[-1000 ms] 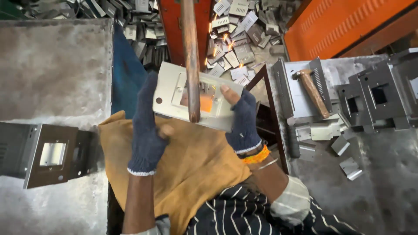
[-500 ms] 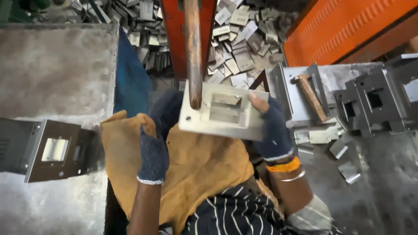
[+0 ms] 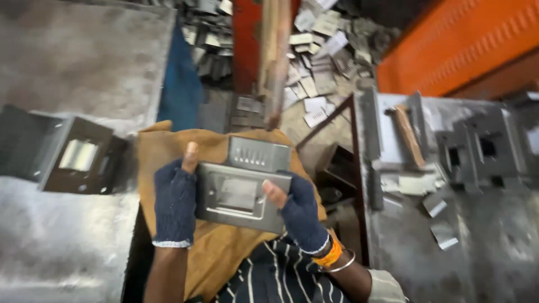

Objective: Spot welding metal components together and then using a metal file to refine the edges.

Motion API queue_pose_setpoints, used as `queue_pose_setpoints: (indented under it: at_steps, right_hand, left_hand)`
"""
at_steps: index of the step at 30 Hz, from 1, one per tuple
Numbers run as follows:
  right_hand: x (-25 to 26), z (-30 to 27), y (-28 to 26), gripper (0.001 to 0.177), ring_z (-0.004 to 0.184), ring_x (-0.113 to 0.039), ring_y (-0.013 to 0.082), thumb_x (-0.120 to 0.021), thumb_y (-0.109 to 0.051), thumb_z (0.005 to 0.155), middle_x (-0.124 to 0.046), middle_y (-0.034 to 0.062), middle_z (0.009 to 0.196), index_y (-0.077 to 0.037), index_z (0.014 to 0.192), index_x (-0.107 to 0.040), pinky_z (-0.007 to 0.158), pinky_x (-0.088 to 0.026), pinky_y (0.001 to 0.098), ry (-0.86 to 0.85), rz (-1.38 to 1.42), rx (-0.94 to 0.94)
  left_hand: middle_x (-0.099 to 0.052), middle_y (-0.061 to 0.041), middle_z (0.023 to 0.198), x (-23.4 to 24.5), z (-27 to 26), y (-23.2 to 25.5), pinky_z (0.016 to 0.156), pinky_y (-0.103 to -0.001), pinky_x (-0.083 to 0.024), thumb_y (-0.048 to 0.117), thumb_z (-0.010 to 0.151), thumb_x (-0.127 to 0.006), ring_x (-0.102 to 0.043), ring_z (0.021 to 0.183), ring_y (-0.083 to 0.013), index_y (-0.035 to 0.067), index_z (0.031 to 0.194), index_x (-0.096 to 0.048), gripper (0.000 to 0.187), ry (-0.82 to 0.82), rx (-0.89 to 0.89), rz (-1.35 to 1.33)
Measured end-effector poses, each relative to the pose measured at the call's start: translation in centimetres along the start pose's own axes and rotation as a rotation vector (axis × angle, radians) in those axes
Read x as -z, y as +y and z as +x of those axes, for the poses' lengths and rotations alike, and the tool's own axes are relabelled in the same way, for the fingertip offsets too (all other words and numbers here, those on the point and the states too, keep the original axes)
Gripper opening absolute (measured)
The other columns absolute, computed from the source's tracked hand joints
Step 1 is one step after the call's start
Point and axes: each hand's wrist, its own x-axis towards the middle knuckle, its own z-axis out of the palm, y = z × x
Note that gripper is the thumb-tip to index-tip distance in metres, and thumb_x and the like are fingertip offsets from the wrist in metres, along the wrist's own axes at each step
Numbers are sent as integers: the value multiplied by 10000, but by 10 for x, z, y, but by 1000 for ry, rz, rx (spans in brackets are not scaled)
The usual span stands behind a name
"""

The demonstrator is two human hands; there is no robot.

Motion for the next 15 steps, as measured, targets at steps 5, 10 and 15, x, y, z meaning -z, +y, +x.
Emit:
queue_pose_setpoints:
  at_steps: [5,10,15]
  right_hand:
    - [-52,7,-74,422,929,-703,287,-765,-228,893,-681,123,1118,-40,1241,-617,781,-553,349,-198,-695,643]
    - [-62,5,-66,461,725,-711,214,-780,-159,842,-684,99,1178,-66,1260,-611,595,-567,312,-293,-609,405]
    - [-53,2,-55,361,628,-715,154,-781,-127,877,-715,70,1120,-86,1215,-659,533,-572,280,-366,-592,273]
  left_hand:
    - [-439,84,619,49,0,-36,542,-296,-242,383,1041,-698,-362,602,-52,83,750,-649,421,571,-435,-164]
    - [-406,39,728,142,80,-79,668,-291,-329,311,1090,-664,-392,725,-77,85,770,-424,460,855,-669,-550]
    - [-577,-41,887,325,230,-250,675,-338,-441,202,1128,-524,-516,780,-141,119,952,-590,206,1173,-428,326]
